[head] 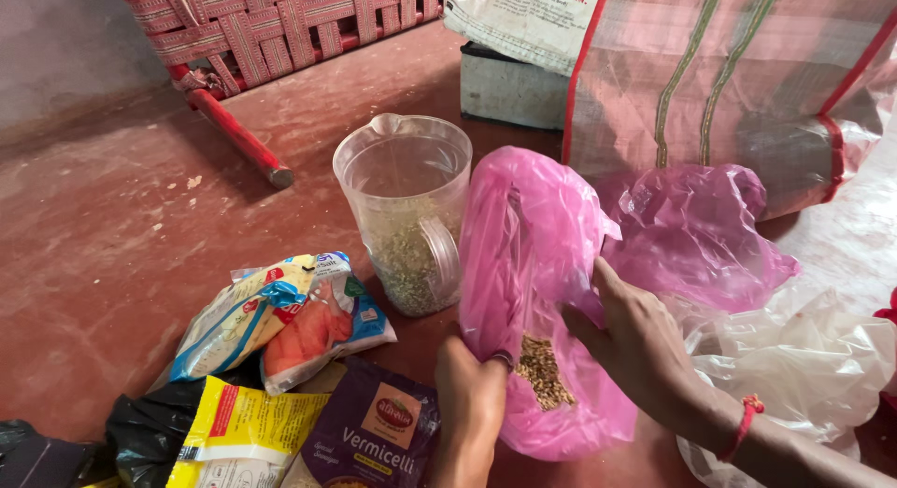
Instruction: The person scoops green split peas from a pink plastic bag and transfers them into a clear plastic pitcher. They repeat this process several times, then pour the remaining peas from the bag into the pitcher and secure the lid.
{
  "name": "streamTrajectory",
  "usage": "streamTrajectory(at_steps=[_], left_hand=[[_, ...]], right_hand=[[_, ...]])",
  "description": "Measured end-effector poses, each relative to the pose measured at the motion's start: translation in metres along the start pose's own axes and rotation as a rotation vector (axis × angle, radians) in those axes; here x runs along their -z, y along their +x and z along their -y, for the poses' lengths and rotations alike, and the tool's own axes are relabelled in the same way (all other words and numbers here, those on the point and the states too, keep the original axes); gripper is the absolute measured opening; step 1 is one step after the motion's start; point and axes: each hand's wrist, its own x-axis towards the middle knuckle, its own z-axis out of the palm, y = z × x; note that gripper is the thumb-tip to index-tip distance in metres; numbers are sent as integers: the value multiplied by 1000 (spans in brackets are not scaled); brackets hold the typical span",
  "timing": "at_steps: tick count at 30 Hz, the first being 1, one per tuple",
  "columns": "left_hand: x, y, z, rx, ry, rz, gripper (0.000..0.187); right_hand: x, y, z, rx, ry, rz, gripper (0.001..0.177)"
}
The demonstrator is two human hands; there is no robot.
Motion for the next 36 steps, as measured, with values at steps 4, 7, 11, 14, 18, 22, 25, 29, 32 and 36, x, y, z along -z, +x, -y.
streamTrajectory(at_steps=[4, 7, 11, 14, 18, 22, 25, 29, 32, 36], left_hand=[[4, -4, -8, 112, -10, -15, 36], [12, -11, -4, 311, -55, 8, 51], [12, -22, 11, 301, -94, -99, 73], [3, -24, 22, 357, -22, -12, 55], [-11, -22, 44, 260, -271, 121, 15], [-20, -8, 70, 307, -499, 145, 8], [-28, 2, 86, 436, -497, 44, 15], [-33, 5, 106, 341, -739, -43, 22], [-31, 8, 111, 389, -726, -54, 32], [-18, 10, 97, 184, -539, 42, 27]], right_hand=[[-14, 11, -32, -26, 182, 4, 70], [-26, 15, -66, -323, 211, 132, 81], [-37, -9, -102, -619, 369, 255, 79], [-51, -24, -111, -647, 395, 311, 62], [-59, -30, -119, -506, 598, 283, 45], [-63, -24, -113, -576, 689, 264, 35], [-61, -23, -102, -757, 845, 210, 30], [-55, -31, -104, -819, 606, 452, 36], [-64, -37, -118, -720, 580, 407, 32], [-72, -26, -149, -599, 636, 393, 40]])
